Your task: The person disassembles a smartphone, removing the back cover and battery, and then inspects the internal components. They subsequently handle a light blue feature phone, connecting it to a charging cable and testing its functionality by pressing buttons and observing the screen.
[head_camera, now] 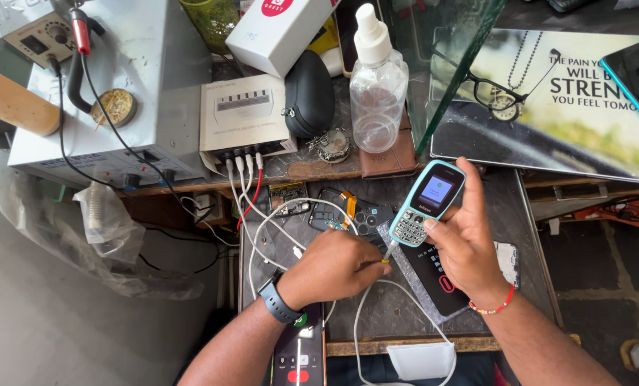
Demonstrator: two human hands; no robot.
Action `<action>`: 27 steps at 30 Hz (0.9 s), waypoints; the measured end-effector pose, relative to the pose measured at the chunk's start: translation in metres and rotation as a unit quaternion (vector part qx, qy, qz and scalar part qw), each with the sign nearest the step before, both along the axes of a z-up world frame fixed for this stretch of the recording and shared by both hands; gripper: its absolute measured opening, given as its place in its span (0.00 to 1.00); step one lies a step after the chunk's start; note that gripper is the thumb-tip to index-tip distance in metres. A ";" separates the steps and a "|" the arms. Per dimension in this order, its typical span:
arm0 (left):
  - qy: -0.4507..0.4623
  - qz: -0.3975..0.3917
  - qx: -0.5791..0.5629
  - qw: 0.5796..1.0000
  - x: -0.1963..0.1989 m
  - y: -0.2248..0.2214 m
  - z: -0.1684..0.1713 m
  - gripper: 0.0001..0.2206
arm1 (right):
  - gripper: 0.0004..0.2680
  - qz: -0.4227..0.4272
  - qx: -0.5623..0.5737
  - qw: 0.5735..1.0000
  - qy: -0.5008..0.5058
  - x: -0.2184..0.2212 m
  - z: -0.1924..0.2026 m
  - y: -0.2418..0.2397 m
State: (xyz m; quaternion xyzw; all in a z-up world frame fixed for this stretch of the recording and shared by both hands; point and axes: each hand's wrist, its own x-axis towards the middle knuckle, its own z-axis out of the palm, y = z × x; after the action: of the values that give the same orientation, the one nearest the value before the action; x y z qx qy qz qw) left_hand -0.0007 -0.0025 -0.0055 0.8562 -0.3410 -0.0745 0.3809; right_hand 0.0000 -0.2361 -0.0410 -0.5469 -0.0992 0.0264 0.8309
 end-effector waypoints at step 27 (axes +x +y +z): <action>-0.011 0.037 0.018 0.999 -0.004 0.001 -0.004 0.15 | 0.35 -0.013 -0.001 1.000 -0.007 0.003 -0.011 -0.003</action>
State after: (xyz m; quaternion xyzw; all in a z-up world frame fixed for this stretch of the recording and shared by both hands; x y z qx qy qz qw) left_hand -0.0044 -0.0016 -0.0091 0.8759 -0.3117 -0.0568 0.3640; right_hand 0.0034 -0.2392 -0.0522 -0.5491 -0.0980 0.0118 0.8299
